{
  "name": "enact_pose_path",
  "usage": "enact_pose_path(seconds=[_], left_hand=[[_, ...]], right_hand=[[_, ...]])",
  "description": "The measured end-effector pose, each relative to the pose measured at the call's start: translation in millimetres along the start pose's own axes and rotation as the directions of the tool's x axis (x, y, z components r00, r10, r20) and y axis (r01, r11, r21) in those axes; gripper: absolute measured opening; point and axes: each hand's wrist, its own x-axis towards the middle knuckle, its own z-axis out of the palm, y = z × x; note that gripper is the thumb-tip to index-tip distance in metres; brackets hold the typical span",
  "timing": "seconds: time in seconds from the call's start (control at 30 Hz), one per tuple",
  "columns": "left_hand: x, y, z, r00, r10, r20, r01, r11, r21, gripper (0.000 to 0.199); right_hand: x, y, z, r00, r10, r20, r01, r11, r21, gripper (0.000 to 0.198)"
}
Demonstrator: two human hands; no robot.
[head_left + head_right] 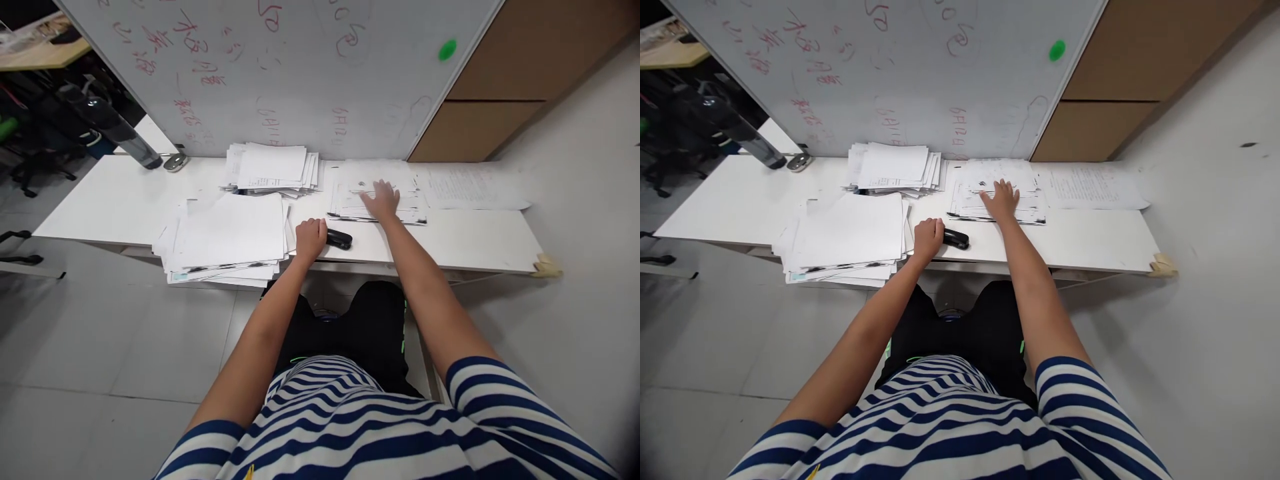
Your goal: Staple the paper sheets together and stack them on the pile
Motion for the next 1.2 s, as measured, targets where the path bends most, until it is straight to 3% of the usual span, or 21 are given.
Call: enact_pose_path(seconds=[0.2, 0.53, 1.0, 1.1, 1.2], left_hand=[[-0.7, 0.9, -1.0, 1.0, -0.009, 0.001, 0.009, 1.0, -0.01, 0.041], [0.3, 1.7, -1.8, 1.0, -0.011, 0.01, 0.011, 1.0, -0.015, 0.041], [-0.8, 2.5, -2.0, 1.0, -0.019, 0.007, 0.019, 0.999, -0.026, 0.039], [-0.1, 2.4, -2.0, 1.0, -0.021, 0.004, 0.021, 1.0, -0.023, 0.039], [0.5, 1.6, -1.3, 1.0, -0.016, 0.008, 0.016, 1.0, -0.015, 0.039]], right_hand=[[-12.1, -3.2, 10.6, 0.985, -0.063, -0.159, 0.063, 0.998, -0.005, 0.048], [-9.9, -13.0, 1.3, 0.994, -0.043, -0.1, 0.037, 0.997, -0.071, 0.048], [13.3, -14.8, 7.2, 0.985, -0.173, 0.005, 0.171, 0.963, -0.21, 0.036], [10.6, -17.1, 5.4, 0.979, -0.203, 0.009, 0.202, 0.966, -0.164, 0.042], [11.3, -24.5, 7.6, 0.994, -0.111, -0.001, 0.11, 0.991, -0.075, 0.054]])
